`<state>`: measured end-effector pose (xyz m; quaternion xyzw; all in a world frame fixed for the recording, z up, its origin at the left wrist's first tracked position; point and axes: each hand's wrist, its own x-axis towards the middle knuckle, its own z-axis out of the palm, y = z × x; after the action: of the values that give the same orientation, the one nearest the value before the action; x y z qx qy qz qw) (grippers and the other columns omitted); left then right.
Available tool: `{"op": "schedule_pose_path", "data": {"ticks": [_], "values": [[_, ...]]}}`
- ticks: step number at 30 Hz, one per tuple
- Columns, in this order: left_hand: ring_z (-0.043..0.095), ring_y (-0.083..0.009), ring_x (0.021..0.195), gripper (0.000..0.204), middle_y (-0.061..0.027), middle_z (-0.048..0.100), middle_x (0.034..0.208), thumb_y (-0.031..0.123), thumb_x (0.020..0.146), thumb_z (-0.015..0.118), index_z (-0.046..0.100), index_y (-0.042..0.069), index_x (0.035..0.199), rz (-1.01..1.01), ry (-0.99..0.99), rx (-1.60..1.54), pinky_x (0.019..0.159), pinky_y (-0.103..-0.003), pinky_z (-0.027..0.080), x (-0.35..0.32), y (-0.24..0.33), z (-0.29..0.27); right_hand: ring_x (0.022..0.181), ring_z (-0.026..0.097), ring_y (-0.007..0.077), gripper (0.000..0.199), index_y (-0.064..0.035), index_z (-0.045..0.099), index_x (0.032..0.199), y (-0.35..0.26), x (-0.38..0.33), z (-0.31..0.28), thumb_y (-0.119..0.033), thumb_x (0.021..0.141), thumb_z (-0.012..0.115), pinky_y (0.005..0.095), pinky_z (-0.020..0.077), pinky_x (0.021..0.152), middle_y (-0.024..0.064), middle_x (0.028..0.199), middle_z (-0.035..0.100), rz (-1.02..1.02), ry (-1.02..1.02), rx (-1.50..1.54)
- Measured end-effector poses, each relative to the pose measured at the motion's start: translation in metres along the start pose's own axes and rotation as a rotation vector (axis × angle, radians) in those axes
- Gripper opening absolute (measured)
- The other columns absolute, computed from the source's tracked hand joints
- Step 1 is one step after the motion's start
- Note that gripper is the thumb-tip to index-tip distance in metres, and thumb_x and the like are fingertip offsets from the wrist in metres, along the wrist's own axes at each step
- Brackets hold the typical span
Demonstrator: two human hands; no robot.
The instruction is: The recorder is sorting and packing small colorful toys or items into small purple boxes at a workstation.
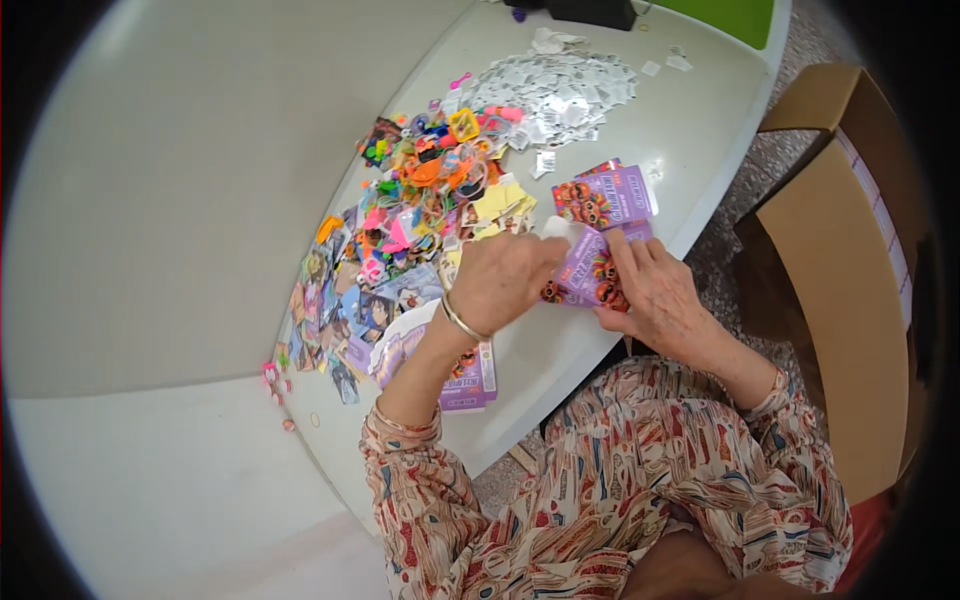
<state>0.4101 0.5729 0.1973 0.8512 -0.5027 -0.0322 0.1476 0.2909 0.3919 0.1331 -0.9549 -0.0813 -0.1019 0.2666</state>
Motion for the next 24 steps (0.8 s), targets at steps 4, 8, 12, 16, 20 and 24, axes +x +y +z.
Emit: {"op": "schedule_pose_path", "data": {"ticks": [4,8,12,16,20,24], "values": [[0.060,-0.0158,0.057,0.017,-0.0065,0.063,0.069,0.011,0.084,0.062,0.067,0.012,0.100,-0.153,-0.100,-0.408,0.054,-0.030,0.048,-0.001,-0.024,-0.017,0.092,0.055,0.0352,0.087,0.0083,0.034,0.132,-0.003,0.001,0.000,-0.028,0.067,0.078,0.0402,0.0479,0.079,0.0205,0.100,0.055,-0.016,0.058,0.049],[0.054,-0.0038,0.062,0.023,0.0029,0.061,0.076,0.014,0.088,0.064,0.067,0.002,0.108,-0.467,-0.050,-0.981,0.053,-0.021,0.042,0.013,-0.060,-0.028,0.093,0.056,0.0365,0.086,0.0088,0.034,0.133,0.004,0.004,0.000,-0.028,0.069,0.078,0.0412,0.0482,0.079,0.0222,0.101,0.055,0.023,0.076,0.086],[0.056,-0.0040,0.064,0.023,0.0012,0.063,0.078,0.016,0.087,0.066,0.067,0.002,0.106,-0.582,0.242,-1.005,0.057,-0.020,0.044,0.015,-0.118,-0.015,0.094,0.056,0.0369,0.087,0.0100,0.032,0.132,0.002,0.006,0.001,-0.033,0.071,0.076,0.0421,0.0509,0.076,0.0232,0.102,0.055,-0.008,0.118,0.098],[0.063,-0.0157,0.079,0.033,-0.0063,0.068,0.089,0.023,0.081,0.072,0.067,0.002,0.106,-0.435,0.556,-0.223,0.071,-0.029,0.050,-0.037,-0.204,-0.005,0.093,0.056,0.0375,0.087,0.0100,0.032,0.133,-0.001,0.005,0.004,-0.030,0.071,0.077,0.0418,0.0486,0.077,0.0239,0.101,0.056,-0.016,0.109,0.131],[0.062,-0.0294,0.082,0.034,-0.0139,0.065,0.091,0.026,0.070,0.076,0.068,0.005,0.096,-0.504,0.404,0.099,0.076,-0.039,0.050,-0.069,-0.214,0.009,0.093,0.056,0.0373,0.087,0.0105,0.031,0.134,-0.003,0.006,0.004,-0.031,0.072,0.077,0.0417,0.0487,0.077,0.0240,0.099,0.055,0.043,0.023,0.145],[0.062,-0.0279,0.080,0.031,-0.0119,0.064,0.084,0.022,0.068,0.077,0.068,0.005,0.092,-0.493,0.426,0.190,0.073,-0.039,0.049,-0.079,-0.217,0.022,0.090,0.056,0.0365,0.088,0.0108,0.030,0.133,-0.007,0.008,0.007,-0.033,0.072,0.076,0.0418,0.0486,0.075,0.0229,0.097,0.055,-0.012,0.020,0.144]]}}
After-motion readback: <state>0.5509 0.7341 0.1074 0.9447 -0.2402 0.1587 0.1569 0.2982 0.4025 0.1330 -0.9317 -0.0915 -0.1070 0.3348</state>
